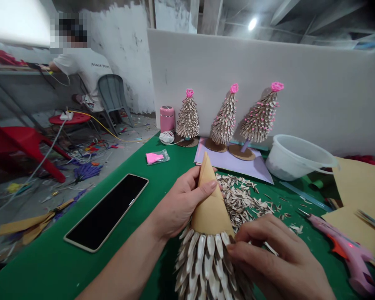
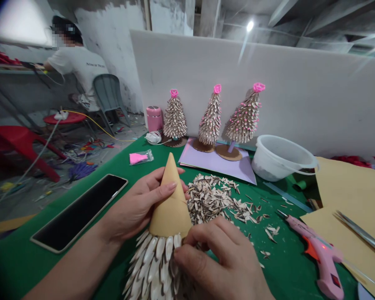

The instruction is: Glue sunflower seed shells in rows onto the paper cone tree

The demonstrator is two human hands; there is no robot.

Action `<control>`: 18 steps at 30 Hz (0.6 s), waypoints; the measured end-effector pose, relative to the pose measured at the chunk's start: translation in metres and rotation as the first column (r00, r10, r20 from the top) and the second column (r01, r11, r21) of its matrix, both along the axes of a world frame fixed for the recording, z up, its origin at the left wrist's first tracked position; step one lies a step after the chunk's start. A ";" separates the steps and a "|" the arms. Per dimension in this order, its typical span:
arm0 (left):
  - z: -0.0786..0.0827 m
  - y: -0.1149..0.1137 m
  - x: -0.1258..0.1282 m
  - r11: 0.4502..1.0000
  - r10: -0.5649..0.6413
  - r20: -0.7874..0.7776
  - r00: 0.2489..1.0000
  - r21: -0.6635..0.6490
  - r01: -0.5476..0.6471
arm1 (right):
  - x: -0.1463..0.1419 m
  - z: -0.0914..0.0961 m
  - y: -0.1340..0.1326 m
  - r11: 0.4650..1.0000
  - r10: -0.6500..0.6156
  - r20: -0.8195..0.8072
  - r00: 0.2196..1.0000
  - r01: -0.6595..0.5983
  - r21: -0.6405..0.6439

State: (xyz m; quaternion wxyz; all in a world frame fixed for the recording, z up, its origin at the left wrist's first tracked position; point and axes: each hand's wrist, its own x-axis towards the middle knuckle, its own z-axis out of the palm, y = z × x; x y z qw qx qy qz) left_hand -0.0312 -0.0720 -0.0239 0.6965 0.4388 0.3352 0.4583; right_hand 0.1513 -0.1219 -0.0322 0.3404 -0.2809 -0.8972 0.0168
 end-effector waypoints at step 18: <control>-0.001 0.000 0.002 1.000 -0.004 0.000 1.000 -0.007 0.004 | -0.001 0.004 0.002 0.999 -0.019 0.059 0.998 0.021 -0.041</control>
